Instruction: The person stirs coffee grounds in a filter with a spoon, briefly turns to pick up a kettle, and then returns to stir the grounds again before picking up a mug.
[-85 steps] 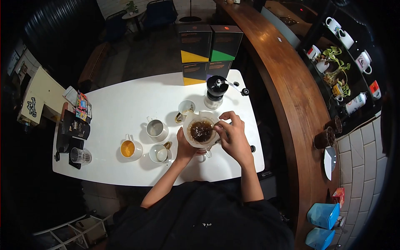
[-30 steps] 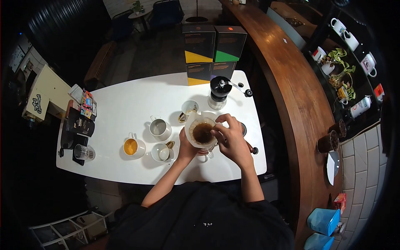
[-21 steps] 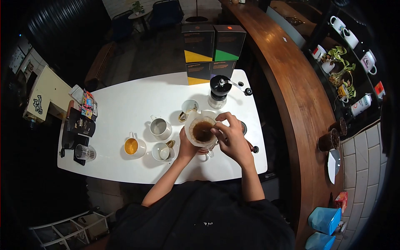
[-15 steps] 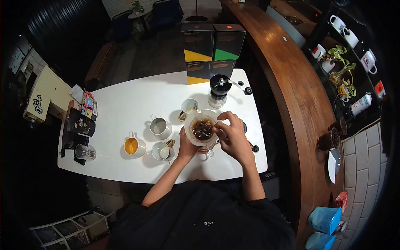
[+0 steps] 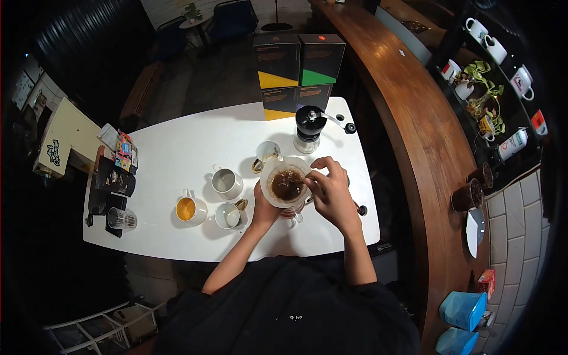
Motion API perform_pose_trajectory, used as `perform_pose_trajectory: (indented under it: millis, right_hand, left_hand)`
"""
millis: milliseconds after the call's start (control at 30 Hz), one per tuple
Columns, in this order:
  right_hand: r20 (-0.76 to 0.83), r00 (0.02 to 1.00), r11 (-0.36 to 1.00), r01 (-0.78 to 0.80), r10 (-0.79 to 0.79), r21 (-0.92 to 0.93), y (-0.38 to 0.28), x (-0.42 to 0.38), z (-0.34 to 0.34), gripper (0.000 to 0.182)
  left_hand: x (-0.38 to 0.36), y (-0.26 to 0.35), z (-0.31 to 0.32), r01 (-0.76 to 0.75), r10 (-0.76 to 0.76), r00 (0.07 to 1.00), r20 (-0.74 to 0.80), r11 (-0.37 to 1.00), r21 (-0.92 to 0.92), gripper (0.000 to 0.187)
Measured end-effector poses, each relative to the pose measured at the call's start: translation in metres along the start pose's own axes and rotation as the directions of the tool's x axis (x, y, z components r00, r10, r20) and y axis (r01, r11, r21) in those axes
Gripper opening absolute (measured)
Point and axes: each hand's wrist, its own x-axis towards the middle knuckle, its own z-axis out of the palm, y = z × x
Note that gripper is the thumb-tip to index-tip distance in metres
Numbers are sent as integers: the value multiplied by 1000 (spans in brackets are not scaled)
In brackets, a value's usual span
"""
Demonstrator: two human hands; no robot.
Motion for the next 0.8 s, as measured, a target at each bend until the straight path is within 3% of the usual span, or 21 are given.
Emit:
perform_pose_trajectory:
  millis: [200,333,400,533,800]
  right_hand:
    - [26,999,994,21,-23,103,-1,0,-2,13]
    - [-10,1000,999,2,-2,37,-1,-1,-1,14]
    - [60,998,999,30,-31,27,0,-1,-3,14]
    - [41,999,996,14,-18,93,-1,-2,-1,14]
    - [23,999,998,22,-23,67,-3,-2,-1,14]
  left_hand:
    - [-1,-1,1,-5,5,1000,-3,999,52,53]
    - [0,-1,0,-37,37,999,5,998,58,53]
    - [0,-3,0,-36,36,999,5,998,55,53]
    - [-1,0,1,-10,9,1000,-19,1000,-23,51]
    - [-1,-3,0,-18,18,1000,8,1000,3,53]
